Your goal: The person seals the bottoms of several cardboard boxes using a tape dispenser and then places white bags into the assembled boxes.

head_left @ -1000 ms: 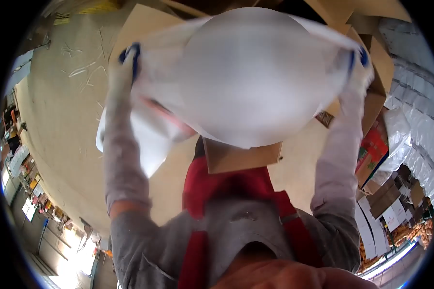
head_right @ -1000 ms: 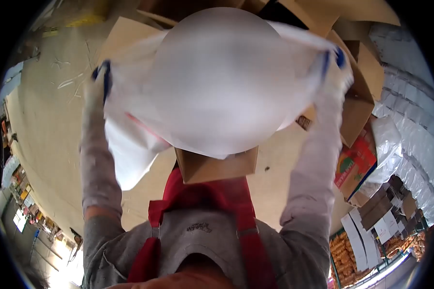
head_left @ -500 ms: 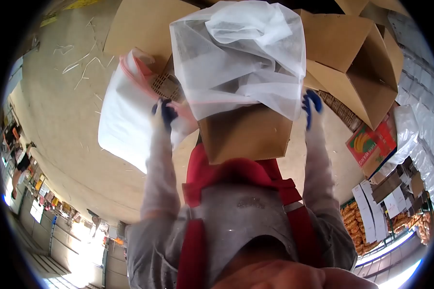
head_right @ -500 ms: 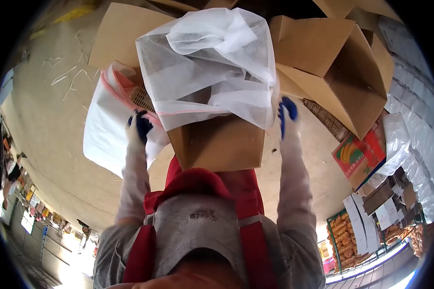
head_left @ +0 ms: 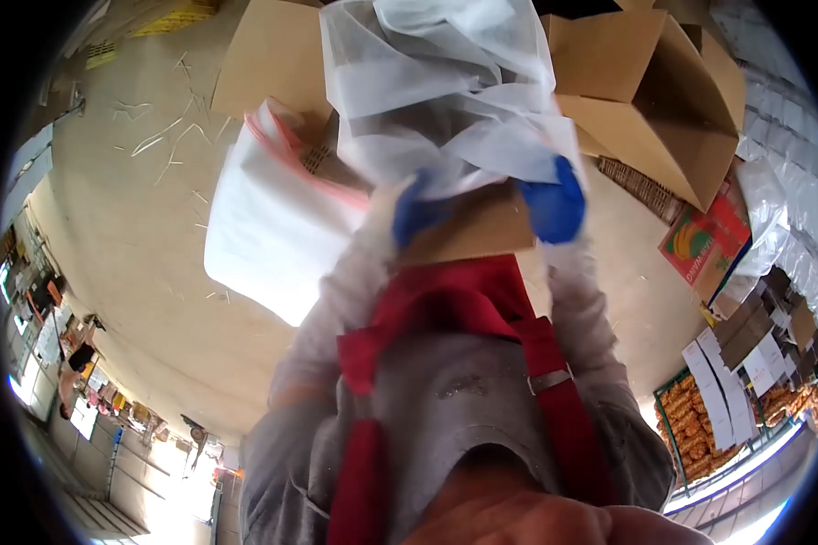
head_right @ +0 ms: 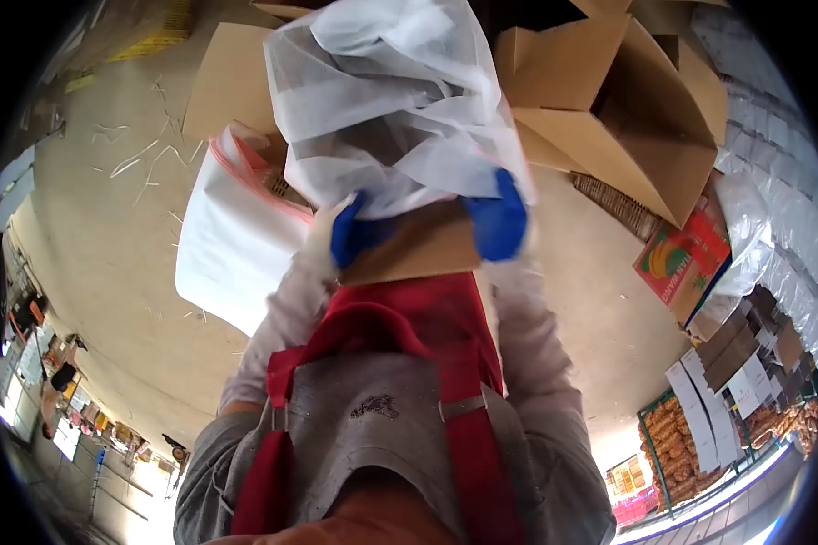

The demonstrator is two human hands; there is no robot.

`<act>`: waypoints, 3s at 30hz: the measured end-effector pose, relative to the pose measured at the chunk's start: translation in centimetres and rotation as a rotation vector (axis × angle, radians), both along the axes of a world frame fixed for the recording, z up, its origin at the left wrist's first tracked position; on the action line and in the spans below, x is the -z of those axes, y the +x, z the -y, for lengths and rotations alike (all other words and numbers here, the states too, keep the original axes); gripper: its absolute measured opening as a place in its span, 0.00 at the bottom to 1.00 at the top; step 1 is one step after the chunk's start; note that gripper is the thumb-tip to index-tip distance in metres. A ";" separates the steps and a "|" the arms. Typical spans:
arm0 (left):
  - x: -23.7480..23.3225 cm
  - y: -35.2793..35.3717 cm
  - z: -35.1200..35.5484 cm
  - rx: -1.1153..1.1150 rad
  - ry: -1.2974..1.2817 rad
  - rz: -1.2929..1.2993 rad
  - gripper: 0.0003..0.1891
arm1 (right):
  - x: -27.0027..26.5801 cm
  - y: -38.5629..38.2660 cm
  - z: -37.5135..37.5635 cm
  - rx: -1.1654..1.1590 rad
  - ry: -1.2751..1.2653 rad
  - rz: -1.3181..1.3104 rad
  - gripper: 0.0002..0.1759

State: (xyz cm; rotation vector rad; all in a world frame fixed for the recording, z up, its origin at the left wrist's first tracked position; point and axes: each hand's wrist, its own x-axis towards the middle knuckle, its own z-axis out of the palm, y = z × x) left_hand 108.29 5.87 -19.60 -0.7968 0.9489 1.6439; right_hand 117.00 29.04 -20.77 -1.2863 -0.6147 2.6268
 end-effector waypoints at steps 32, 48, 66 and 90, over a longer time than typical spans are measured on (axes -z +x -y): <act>3.2 -13.5 3.3 1.554 -0.669 -2.032 0.23 | -0.6 3.1 -31.4 -1.570 1.384 1.212 0.38; -3.4 -8.1 1.9 1.848 -0.296 -2.355 0.06 | -18.9 26.5 -2.9 -0.656 1.133 0.903 0.18; 9.6 20.8 -22.1 2.209 0.208 -2.217 0.08 | -22.2 64.5 8.8 0.648 0.639 1.257 0.21; 36.3 29.2 -12.1 1.154 0.549 -1.042 0.25 | -12.8 45.7 -1.2 -0.055 0.548 1.022 0.17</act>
